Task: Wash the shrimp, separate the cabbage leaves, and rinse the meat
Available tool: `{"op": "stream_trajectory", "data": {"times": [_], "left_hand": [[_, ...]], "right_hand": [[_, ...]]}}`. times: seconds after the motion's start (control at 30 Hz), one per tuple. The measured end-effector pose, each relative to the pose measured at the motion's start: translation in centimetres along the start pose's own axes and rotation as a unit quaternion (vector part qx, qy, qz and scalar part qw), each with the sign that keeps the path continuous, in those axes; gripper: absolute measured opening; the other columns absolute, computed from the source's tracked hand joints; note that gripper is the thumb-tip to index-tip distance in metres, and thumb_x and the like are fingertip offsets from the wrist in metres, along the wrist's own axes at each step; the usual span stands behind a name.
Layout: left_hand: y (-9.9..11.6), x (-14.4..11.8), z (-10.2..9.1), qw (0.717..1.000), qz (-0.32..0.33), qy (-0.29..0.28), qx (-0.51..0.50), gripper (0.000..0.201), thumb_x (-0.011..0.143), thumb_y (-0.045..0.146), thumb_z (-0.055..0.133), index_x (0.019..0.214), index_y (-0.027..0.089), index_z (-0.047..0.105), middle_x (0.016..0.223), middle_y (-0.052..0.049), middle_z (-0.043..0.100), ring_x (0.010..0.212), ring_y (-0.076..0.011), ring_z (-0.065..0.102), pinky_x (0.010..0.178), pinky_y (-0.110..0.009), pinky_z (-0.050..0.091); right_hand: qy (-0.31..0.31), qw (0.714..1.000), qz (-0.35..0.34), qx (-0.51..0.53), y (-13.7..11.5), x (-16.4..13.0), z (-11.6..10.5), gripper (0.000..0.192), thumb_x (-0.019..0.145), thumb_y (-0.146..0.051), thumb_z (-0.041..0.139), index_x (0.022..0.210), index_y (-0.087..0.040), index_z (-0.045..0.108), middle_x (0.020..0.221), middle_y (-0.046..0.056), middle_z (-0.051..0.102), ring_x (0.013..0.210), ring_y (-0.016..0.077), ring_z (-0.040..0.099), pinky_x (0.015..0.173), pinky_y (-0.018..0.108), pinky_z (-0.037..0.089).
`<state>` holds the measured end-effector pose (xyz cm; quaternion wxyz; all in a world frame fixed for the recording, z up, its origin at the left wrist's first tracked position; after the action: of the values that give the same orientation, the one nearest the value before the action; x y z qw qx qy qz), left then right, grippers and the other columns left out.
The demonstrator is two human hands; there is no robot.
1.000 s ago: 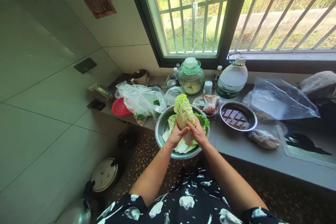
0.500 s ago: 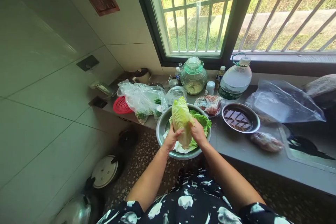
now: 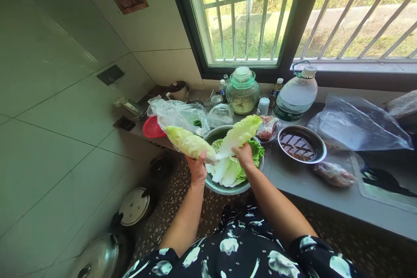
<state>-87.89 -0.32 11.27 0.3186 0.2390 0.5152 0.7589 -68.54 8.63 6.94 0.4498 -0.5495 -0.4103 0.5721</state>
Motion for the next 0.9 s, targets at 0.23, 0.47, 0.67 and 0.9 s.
{"op": "stream_trajectory", "data": {"times": [0.23, 0.47, 0.67, 0.9], "left_hand": [[-0.3, 2.7, -3.7, 0.989, -0.062, 0.095, -0.097, 0.067, 0.074, 0.05, 0.06, 0.133, 0.025, 0.039, 0.129, -0.009, 0.057, 0.117, -0.024, 0.055, 0.095, -0.038, 0.048], [-0.3, 2.7, -5.1, 0.991, -0.088, 0.034, -0.095, 0.069, 0.062, 0.042, 0.075, 0.124, 0.028, 0.048, 0.123, -0.004, 0.061, 0.113, -0.0237, 0.058, 0.093, -0.039, 0.048], [-3.0, -0.9, -1.2, 0.941, -0.277, -0.153, -0.117, 0.062, 0.055, 0.042, 0.078, 0.109, 0.017, 0.062, 0.105, -0.01, 0.069, 0.112, -0.0327, 0.058, 0.095, -0.045, 0.046], [-4.4, -2.8, 3.0, 0.907, -0.339, -0.239, -0.072, 0.067, 0.07, 0.066, 0.06, 0.117, 0.018, 0.059, 0.109, -0.014, 0.067, 0.113, -0.034, 0.056, 0.096, -0.053, 0.043]], "right_hand": [[0.084, 0.987, 0.011, 0.136, 2.3, 0.5, -2.1, 0.041, 0.049, -0.028, 0.07, 0.088, -0.021, 0.058, 0.092, 0.007, 0.07, 0.084, 0.027, 0.066, 0.062, 0.036, 0.056], [0.014, 0.995, 0.072, -0.065, 5.5, -1.2, -4.0, 0.057, 0.049, -0.034, 0.075, 0.1, -0.018, 0.057, 0.103, 0.013, 0.066, 0.09, 0.0305, 0.064, 0.072, 0.045, 0.055], [-0.034, 0.99, -0.086, -0.106, 1.6, -3.3, -1.2, 0.055, 0.064, -0.054, 0.07, 0.106, -0.02, 0.061, 0.115, 0.011, 0.062, 0.107, 0.0271, 0.057, 0.095, 0.044, 0.044], [-0.24, 0.956, 0.11, 0.126, -0.6, -2.4, 4.4, 0.056, 0.069, -0.066, 0.06, 0.102, -0.02, 0.065, 0.092, 0.009, 0.071, 0.081, 0.0236, 0.065, 0.066, 0.034, 0.052]]}}
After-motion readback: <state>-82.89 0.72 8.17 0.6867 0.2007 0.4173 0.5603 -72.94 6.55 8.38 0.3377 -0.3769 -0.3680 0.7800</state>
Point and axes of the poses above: each hand's wrist, its own x-axis towards the middle knuckle, its own z-axis out of the palm, y = z × x, the point moved 7 cm from there along x, towards the middle knuckle
